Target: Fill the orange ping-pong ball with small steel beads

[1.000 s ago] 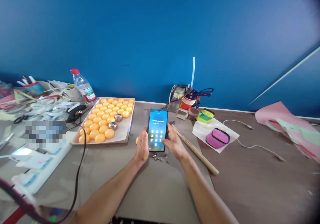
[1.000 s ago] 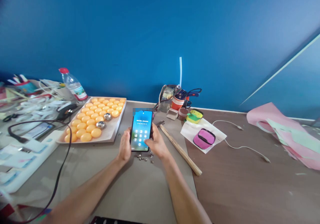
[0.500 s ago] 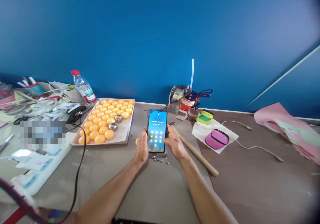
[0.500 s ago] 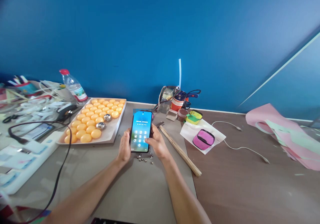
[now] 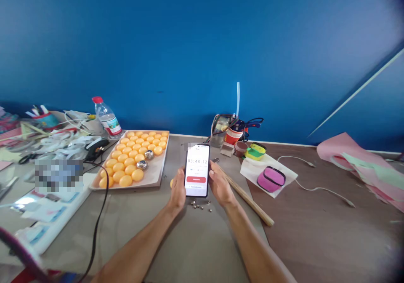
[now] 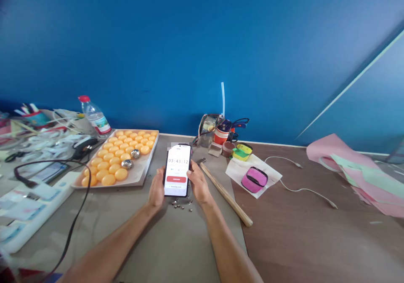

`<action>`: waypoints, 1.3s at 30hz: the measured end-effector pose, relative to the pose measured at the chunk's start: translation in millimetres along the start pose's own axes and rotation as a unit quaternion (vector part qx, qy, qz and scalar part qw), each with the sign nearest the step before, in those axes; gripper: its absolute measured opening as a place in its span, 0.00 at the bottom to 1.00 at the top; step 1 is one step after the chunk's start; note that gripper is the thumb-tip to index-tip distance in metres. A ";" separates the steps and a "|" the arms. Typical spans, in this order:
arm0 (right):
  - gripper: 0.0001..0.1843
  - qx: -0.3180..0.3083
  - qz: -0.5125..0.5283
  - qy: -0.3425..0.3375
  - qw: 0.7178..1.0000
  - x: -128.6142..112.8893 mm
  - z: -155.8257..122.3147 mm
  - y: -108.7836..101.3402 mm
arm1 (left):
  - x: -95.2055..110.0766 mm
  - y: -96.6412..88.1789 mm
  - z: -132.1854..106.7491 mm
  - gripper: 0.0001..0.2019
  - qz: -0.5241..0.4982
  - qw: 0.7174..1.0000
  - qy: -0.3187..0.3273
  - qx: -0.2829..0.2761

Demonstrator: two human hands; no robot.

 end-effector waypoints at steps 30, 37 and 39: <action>0.32 0.065 0.129 -0.037 0.989 -11.8 11.6 -14.9 | 62.2 15.0 84.5 0.20 -0.222 0.970 -0.008 -0.097; 0.33 0.068 0.104 -0.042 0.991 -5.4 11.9 -17.0 | 66.6 6.5 159.6 0.20 -0.234 0.968 0.054 -0.072; 0.33 0.078 0.098 -0.041 0.991 -6.1 11.6 -18.0 | 53.1 1.9 173.0 0.21 -0.230 0.970 0.052 -0.051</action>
Point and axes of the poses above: each hand's wrist, its own z-axis towards the middle knuckle, its own y-axis out of the palm, x = y × z, the point moved 5 cm from there along z, towards the middle knuckle, and after that the axes turned 5 degrees about z, right-handed, at the moved point
